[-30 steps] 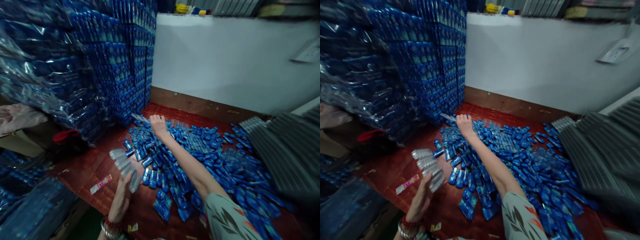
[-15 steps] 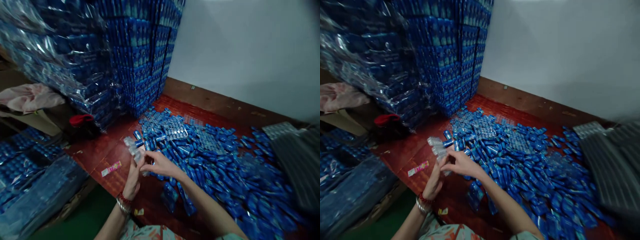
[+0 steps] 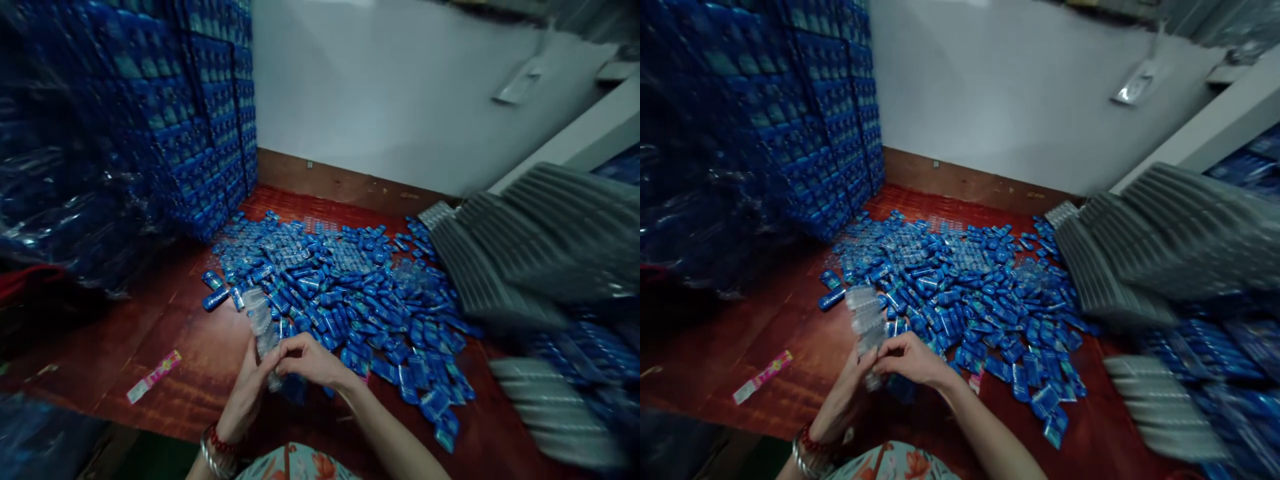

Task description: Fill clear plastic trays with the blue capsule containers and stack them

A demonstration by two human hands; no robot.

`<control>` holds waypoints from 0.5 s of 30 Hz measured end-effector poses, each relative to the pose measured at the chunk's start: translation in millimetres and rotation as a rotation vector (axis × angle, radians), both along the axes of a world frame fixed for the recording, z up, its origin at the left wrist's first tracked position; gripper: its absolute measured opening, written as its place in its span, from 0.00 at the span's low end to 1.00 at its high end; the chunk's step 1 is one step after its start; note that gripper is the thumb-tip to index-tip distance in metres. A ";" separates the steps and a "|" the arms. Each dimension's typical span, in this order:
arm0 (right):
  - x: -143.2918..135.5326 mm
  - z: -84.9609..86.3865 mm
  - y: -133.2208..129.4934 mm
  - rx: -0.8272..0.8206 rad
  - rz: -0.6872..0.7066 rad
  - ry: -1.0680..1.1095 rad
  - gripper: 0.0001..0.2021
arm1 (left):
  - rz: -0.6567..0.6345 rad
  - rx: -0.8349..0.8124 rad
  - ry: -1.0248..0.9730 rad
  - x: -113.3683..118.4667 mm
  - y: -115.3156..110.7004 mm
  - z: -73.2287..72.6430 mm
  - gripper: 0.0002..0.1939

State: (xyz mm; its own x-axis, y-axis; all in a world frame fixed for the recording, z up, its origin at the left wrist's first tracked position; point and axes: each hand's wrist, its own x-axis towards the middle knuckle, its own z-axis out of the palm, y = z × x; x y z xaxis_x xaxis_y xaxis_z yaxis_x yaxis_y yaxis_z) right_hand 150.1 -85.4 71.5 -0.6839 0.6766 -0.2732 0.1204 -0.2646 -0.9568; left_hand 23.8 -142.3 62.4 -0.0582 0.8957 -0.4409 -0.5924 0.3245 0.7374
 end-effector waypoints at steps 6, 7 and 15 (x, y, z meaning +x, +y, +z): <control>25.9 -0.1 -16.9 0.268 -0.148 -0.210 0.07 | -0.028 -0.131 -0.069 18.1 -2.4 -12.4 0.54; 31.3 -0.3 -19.2 0.352 -0.191 -0.283 0.07 | -0.044 -0.132 -0.089 21.0 -3.4 -11.4 0.53; 60.5 24.0 -34.2 0.442 -0.382 -0.285 0.06 | -0.042 -0.059 0.005 36.1 10.3 -4.3 0.47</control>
